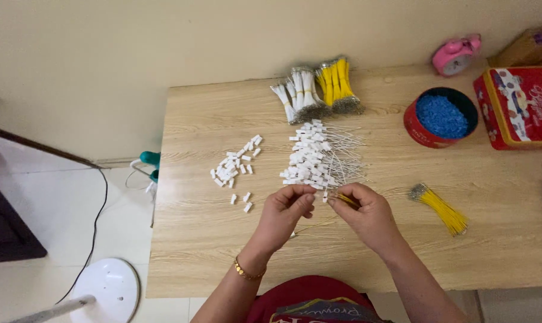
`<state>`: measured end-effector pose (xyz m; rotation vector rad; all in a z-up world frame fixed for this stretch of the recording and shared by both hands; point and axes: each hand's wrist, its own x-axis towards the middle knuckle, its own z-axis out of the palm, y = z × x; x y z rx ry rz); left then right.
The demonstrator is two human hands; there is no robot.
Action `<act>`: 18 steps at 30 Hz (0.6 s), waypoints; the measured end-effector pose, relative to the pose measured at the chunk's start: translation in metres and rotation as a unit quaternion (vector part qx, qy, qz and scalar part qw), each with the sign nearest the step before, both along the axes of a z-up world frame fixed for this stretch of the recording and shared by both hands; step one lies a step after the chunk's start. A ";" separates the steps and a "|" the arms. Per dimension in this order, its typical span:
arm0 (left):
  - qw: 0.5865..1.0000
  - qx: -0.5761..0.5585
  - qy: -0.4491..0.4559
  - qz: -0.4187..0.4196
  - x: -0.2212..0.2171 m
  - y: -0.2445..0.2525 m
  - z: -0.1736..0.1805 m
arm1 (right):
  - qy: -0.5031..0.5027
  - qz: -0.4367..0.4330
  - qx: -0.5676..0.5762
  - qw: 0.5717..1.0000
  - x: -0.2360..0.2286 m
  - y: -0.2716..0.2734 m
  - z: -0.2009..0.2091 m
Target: Manually assemble small white plastic components onto thin metal wires on a desk.
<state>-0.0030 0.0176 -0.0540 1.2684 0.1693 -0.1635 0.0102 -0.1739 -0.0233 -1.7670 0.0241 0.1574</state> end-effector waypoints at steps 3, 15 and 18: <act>1.000 -0.019 0.003 -0.009 -0.009 0.000 0.010 | -0.064 0.036 -0.120 0.990 -0.001 0.008 0.017; 0.994 -0.105 0.027 0.020 -0.012 -0.010 0.016 | -0.039 0.037 0.002 0.999 -0.010 0.003 0.025; 0.986 -0.158 0.049 0.033 -0.010 -0.007 0.027 | -0.104 0.038 -0.079 0.991 -0.006 -0.002 0.027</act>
